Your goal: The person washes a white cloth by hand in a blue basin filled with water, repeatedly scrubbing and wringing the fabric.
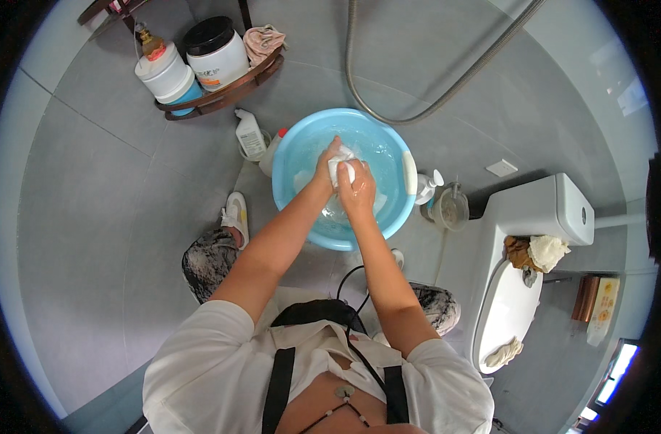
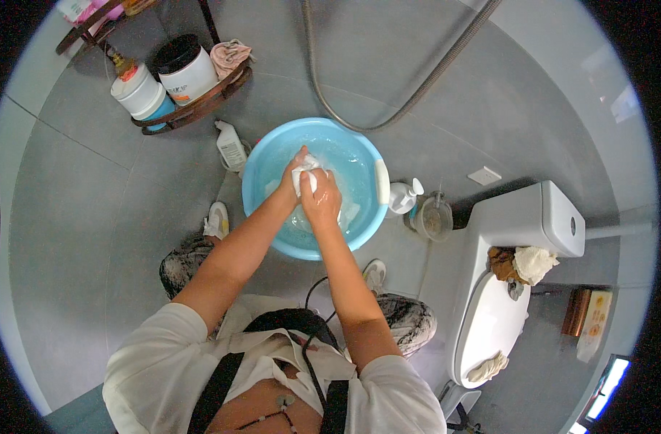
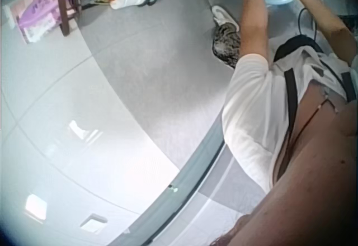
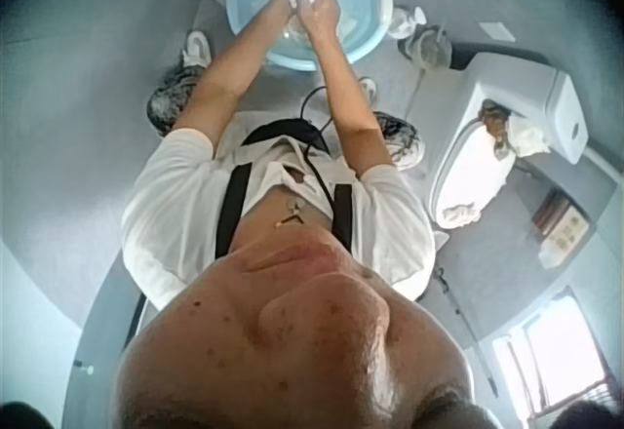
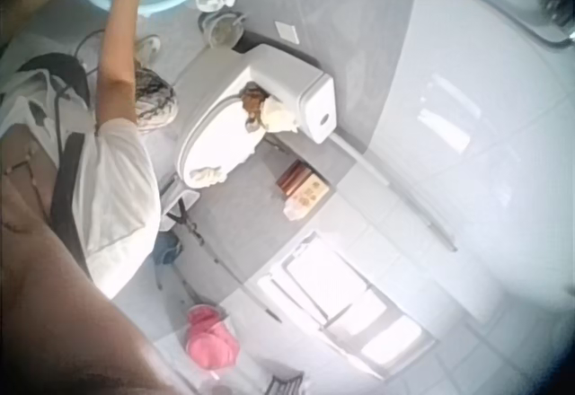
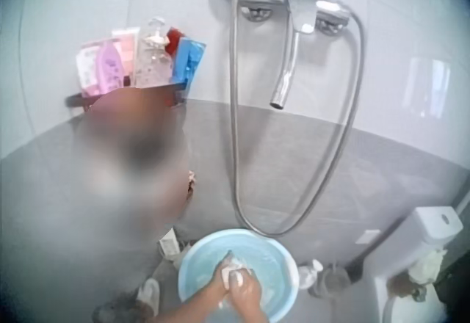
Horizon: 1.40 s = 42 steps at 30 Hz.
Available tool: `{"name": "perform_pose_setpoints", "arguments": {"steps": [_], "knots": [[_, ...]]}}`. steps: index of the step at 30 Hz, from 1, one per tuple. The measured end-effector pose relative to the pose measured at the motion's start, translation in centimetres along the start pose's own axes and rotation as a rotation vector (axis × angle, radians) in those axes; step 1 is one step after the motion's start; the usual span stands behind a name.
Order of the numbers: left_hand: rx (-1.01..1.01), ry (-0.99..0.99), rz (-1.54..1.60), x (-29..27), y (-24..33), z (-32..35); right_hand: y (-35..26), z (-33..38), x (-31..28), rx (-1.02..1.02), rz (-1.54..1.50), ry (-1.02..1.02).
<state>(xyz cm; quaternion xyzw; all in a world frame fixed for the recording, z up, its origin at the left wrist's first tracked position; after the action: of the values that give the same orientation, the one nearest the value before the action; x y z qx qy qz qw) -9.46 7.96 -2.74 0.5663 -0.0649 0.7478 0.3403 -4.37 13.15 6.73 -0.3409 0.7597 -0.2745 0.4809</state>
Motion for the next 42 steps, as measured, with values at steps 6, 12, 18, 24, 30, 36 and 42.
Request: {"name": "perform_pose_setpoints", "arguments": {"steps": [6,12,18,24,30,36,42], "knots": [[0.103,0.450,-0.506,-1.8,0.4,0.5,7.1,-2.0,-1.0,0.267,0.169,-0.006],[0.041,0.290,-0.221,-3.2,1.7,0.9,6.3,-1.8,-1.6,0.183,-0.121,-0.041],[-0.095,0.355,-0.511,-2.6,1.9,3.3,4.0,-1.9,-1.5,0.137,-0.510,-0.207],[0.498,0.401,-1.030,-3.5,8.6,1.8,9.5,-2.4,-4.9,0.246,-0.079,-0.013],[0.728,0.406,-1.698,-3.5,7.0,1.5,7.5,-2.1,-2.6,-0.009,-0.029,-0.008],[0.310,0.432,-2.083,-3.3,3.6,2.7,9.3,1.0,3.2,0.245,0.560,-0.685],[0.341,0.575,-2.341,-7.7,2.6,1.6,12.5,3.3,6.7,0.262,0.683,-0.758]]}}
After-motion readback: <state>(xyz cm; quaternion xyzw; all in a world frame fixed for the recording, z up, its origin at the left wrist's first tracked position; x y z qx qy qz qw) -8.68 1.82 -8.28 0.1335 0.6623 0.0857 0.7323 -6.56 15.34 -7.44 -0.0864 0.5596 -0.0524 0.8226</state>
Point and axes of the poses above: each hand's wrist, its own z-axis away from the middle knuckle, its own x-axis out of the palm, y = z × x, the point moved 9 cm from there along -z, towards the middle knuckle, and after that the axes turned 5 degrees about -x, right-handed, at the moved point
